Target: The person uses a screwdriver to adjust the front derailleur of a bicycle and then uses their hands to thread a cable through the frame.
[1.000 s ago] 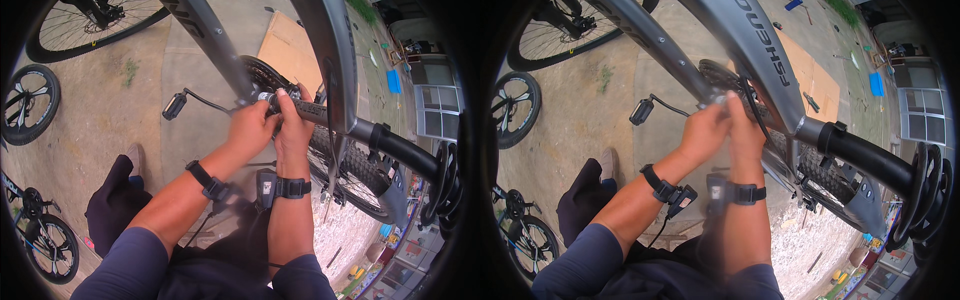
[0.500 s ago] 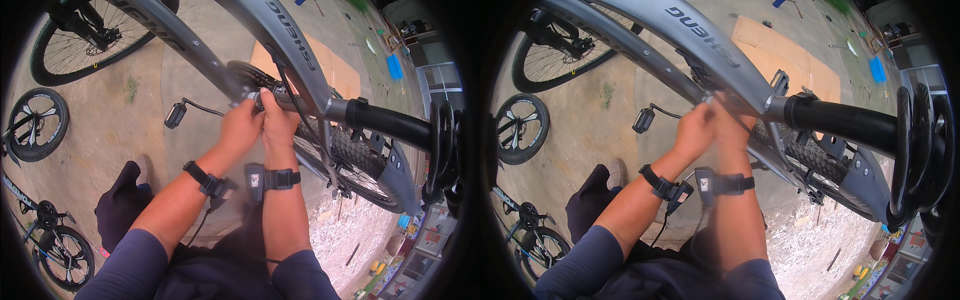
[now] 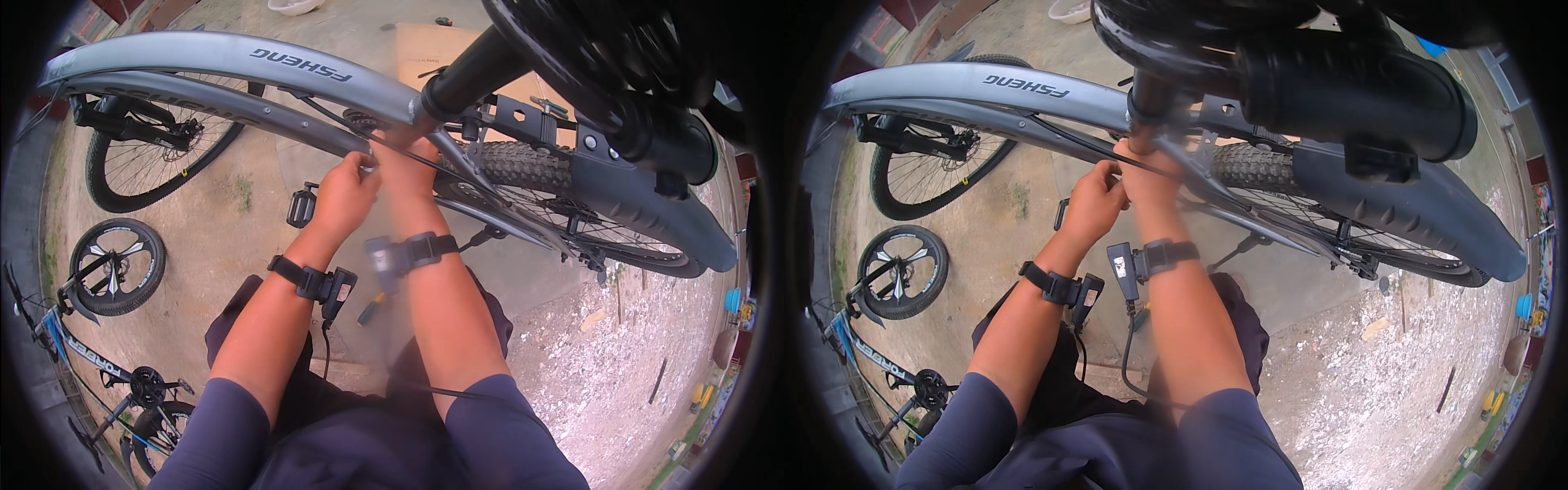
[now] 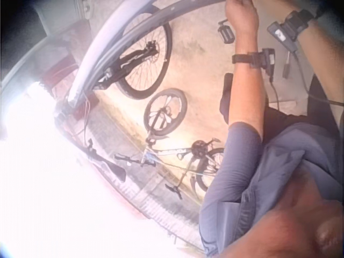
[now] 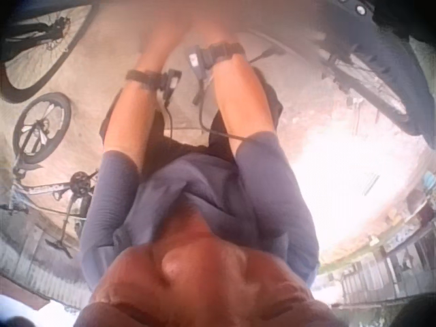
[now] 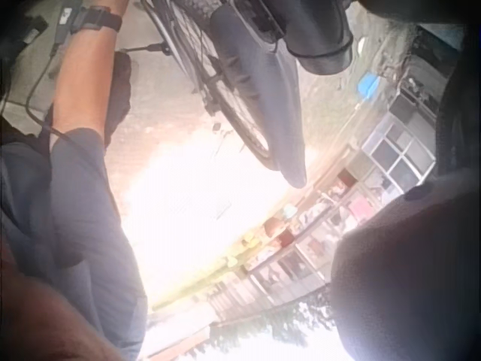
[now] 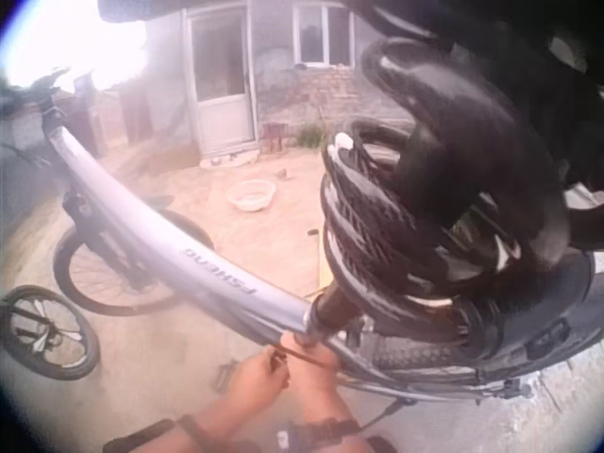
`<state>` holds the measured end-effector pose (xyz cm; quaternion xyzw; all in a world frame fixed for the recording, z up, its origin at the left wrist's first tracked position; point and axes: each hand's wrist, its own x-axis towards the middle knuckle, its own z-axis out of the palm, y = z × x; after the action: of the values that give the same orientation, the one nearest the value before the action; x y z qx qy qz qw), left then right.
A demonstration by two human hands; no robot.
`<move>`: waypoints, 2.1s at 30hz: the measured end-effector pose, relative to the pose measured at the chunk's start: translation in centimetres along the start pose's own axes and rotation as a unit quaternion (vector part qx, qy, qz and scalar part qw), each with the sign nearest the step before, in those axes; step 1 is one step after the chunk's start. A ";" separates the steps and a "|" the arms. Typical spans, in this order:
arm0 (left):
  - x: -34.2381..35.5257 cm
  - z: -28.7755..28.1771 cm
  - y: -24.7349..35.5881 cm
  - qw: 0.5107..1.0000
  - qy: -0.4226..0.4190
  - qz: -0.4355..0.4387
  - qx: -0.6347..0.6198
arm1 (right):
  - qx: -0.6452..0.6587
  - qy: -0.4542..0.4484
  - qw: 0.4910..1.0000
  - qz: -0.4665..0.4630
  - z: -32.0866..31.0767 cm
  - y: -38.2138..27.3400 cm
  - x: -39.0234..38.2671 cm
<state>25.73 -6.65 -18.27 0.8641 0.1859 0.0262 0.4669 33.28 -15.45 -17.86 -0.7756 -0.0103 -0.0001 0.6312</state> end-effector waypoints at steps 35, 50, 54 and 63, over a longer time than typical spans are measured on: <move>2.1 -0.4 9.3 0.996 -0.081 -0.001 -0.043 | 0.435 -0.022 0.900 -0.006 3.4 7.9 3.2; -3.3 -4.1 5.1 0.995 -0.003 0.006 -0.098 | -0.026 -0.033 0.999 -0.003 0.9 3.3 1.2; -3.3 -2.6 4.6 0.917 -0.059 -0.185 -0.350 | -0.059 -0.069 0.995 -0.037 -0.4 2.1 1.3; -0.6 2.1 3.7 0.787 -0.056 -0.212 -0.577 | 0.035 -0.102 0.992 0.062 -2.7 -1.4 -0.6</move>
<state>26.72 -10.30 -16.35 0.3726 0.2882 -0.0199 0.8819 32.67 -17.82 -15.99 -0.7479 -0.0264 0.1189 0.6525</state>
